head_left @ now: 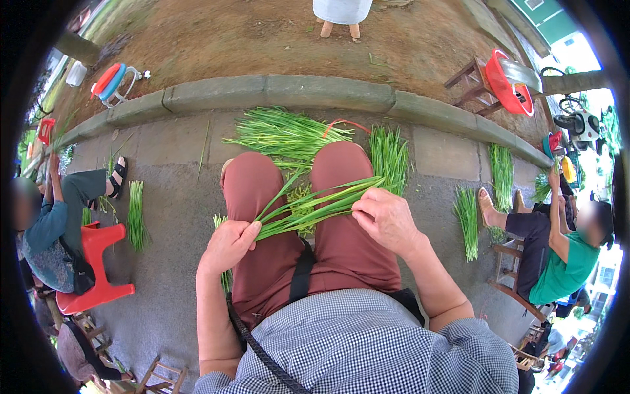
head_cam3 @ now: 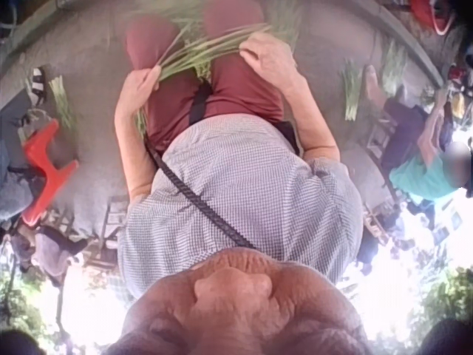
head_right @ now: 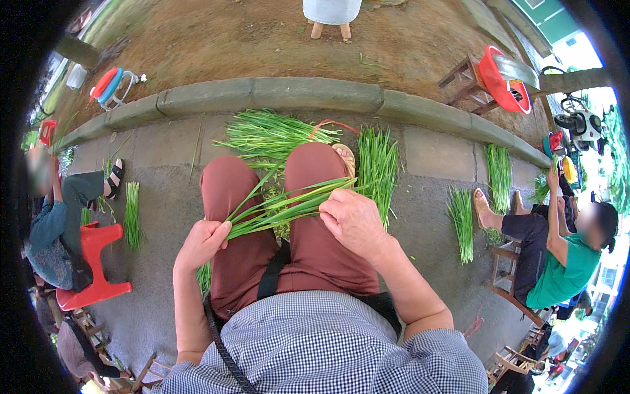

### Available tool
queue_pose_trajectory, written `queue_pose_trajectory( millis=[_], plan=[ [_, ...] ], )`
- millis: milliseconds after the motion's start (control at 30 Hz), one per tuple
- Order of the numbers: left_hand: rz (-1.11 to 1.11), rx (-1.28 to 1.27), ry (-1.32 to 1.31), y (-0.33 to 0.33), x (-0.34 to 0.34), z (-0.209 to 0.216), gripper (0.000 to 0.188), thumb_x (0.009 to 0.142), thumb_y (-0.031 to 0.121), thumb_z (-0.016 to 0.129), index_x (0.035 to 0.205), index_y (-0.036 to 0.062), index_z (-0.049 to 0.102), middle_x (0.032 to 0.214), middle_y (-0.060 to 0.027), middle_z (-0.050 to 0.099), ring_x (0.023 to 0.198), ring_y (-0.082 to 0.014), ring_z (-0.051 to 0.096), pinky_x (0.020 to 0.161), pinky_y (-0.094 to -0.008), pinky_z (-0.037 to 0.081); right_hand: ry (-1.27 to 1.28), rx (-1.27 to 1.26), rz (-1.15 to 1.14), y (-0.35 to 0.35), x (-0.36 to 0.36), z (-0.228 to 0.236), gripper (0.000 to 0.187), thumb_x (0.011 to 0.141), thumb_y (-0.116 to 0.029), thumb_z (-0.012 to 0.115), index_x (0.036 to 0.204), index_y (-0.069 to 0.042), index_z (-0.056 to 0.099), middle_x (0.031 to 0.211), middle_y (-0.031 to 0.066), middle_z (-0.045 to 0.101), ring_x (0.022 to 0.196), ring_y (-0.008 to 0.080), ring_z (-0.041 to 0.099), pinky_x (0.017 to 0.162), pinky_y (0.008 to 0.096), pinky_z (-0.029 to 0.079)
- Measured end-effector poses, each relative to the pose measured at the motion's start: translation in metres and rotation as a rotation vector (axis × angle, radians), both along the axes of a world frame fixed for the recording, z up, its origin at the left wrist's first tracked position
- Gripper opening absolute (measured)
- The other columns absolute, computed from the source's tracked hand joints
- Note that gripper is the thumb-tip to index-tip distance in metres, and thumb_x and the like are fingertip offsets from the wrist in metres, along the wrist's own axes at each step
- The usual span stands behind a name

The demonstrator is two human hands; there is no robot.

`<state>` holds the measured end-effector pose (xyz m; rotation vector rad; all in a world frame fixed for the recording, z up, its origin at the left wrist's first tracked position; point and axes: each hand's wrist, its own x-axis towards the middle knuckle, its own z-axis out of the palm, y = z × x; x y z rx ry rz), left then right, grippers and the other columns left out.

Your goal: The person cleans a bunch of green onions by hand, peeling away damaged outer layers and sorting them.

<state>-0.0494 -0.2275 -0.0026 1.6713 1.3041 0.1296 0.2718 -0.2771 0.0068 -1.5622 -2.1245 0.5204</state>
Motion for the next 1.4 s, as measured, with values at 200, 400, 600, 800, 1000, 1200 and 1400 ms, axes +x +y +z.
queue_pose_trajectory(
  millis=[200,400,600,800,1000,1200,1400],
  plan=[
    [0.030,0.006,0.030,-0.002,0.004,0.001,0.050,0.094,0.035,0.047,0.062,-0.0007,0.060,0.054,-0.0128,0.056,0.054,-0.0266,0.057,0.057,-0.0394,0.045,0.003,-0.068,0.041,0.000,-0.001,0.007,0.007,0.077,-0.012,0.064,0.075,-0.006,0.060,0.073,0.0075,0.053,0.073,0.0257,0.058,0.065,0.0378,0.048],
    [0.041,0.012,0.054,-0.005,0.006,0.003,0.050,0.094,0.037,0.047,0.063,-0.0004,0.059,0.056,-0.0131,0.057,0.055,-0.0284,0.057,0.058,-0.0403,0.045,0.290,-0.120,-0.091,0.000,-0.003,0.008,0.006,0.075,-0.004,0.065,0.075,-0.004,0.059,0.074,0.0064,0.055,0.065,0.0204,0.056,0.058,0.0332,0.046],
    [0.018,0.028,0.041,-0.004,0.007,0.003,0.050,0.095,0.037,0.046,0.065,-0.0008,0.060,0.058,-0.0137,0.059,0.056,-0.0297,0.058,0.058,-0.0411,0.046,0.596,-0.234,-0.198,0.001,-0.005,0.009,0.004,0.079,0.000,0.063,0.077,-0.002,0.059,0.074,0.0005,0.053,0.066,0.0061,0.049,0.058,0.0210,0.040],
    [0.003,0.046,0.031,-0.005,0.007,0.002,0.051,0.096,0.037,0.045,0.065,-0.0011,0.060,0.059,-0.0144,0.059,0.058,-0.0313,0.059,0.059,-0.0418,0.046,0.895,-0.348,-0.219,0.002,-0.008,0.005,0.005,0.082,-0.002,0.062,0.079,-0.001,0.059,0.078,-0.0023,0.054,0.067,0.0039,0.046,0.057,0.0200,0.038],
    [0.010,0.046,-0.015,-0.005,0.001,-0.005,0.051,0.096,0.037,0.046,0.064,-0.0012,0.057,0.056,-0.0111,0.056,0.054,-0.0251,0.054,0.055,-0.0387,0.044,1.064,-0.332,-0.417,0.002,0.004,0.009,0.003,0.085,-0.003,0.062,0.083,0.000,0.060,0.077,-0.0029,0.055,0.070,0.0035,0.048,0.060,0.0197,0.040],
    [0.069,-0.015,-0.124,-0.004,-0.003,-0.010,0.052,0.097,0.036,0.048,0.060,0.0001,0.052,0.052,-0.0018,0.049,0.050,-0.0112,0.044,0.049,-0.0325,0.039,0.580,-0.278,0.077,-0.002,-0.012,0.038,0.004,0.078,-0.002,0.069,0.082,-0.002,0.067,0.080,0.0067,0.064,0.070,0.0174,0.060,0.061,0.0275,0.047],
    [0.081,0.007,-0.127,-0.005,-0.001,-0.011,0.051,0.097,0.035,0.048,0.060,0.0005,0.052,0.052,-0.0012,0.049,0.050,-0.0110,0.044,0.049,-0.0321,0.039,0.200,-0.187,0.238,-0.015,-0.048,0.011,0.011,0.080,-0.011,0.065,0.088,-0.006,0.061,0.080,0.0102,0.062,0.075,0.0287,0.062,0.064,0.0388,0.050]
  ],
)
